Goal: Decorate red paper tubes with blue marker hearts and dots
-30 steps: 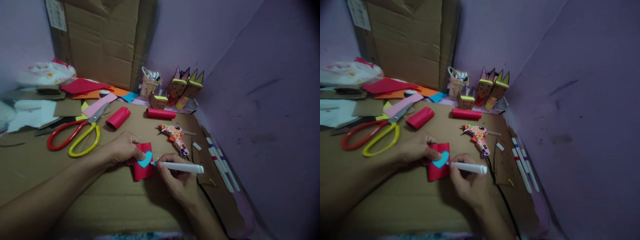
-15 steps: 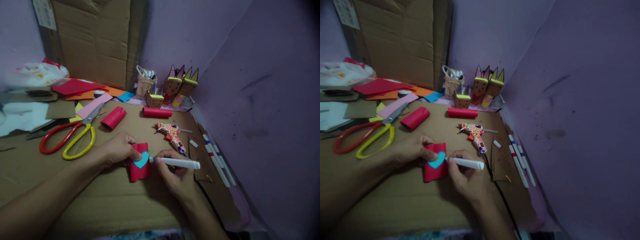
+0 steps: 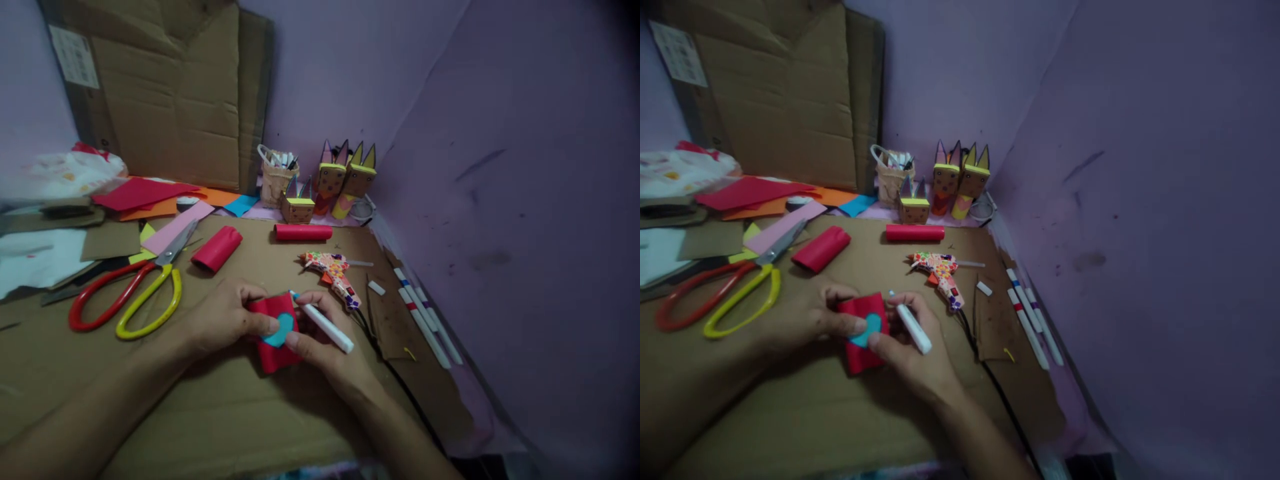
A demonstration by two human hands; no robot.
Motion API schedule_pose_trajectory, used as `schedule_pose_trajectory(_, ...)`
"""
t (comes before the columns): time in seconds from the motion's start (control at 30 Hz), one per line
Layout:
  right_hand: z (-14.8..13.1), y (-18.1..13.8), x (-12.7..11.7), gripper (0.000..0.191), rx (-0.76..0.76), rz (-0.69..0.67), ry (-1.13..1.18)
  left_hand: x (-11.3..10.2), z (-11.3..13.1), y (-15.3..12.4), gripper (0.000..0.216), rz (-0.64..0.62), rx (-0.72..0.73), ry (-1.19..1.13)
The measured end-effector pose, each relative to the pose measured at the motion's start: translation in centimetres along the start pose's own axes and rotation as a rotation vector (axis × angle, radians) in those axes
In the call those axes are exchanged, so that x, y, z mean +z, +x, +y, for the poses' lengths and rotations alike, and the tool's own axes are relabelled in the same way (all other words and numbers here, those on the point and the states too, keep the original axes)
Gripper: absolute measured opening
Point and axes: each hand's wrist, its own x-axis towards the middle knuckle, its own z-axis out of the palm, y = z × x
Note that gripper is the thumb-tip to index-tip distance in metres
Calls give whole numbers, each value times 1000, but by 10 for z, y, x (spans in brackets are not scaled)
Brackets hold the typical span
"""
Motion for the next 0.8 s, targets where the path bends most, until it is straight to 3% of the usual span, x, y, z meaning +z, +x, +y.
schedule_pose_trajectory(0.3, 0, 1, 3, 36, -42, 52, -10, 6, -1, -3, 17, -51, 59, 69)
schedule_pose_trajectory(0.4, -1, 1, 2, 35, -68, 97, -2, 9, 1, -3, 35, -41, 45, -70)
schedule_pose_trajectory(0.53, -1, 3, 1, 34, -112, 188, -5, 23, 2, -5, 53, 81, 8, -286)
schedule_pose_trajectory(0.67, 4, 5, 5, 35, -129, 205, -34, 35, -3, -4, 51, 115, -2, -385)
schedule_pose_trajectory(0.8, 9, 4, 9, 35, -170, 159, -38, 34, -7, -2, 35, 152, -61, -415)
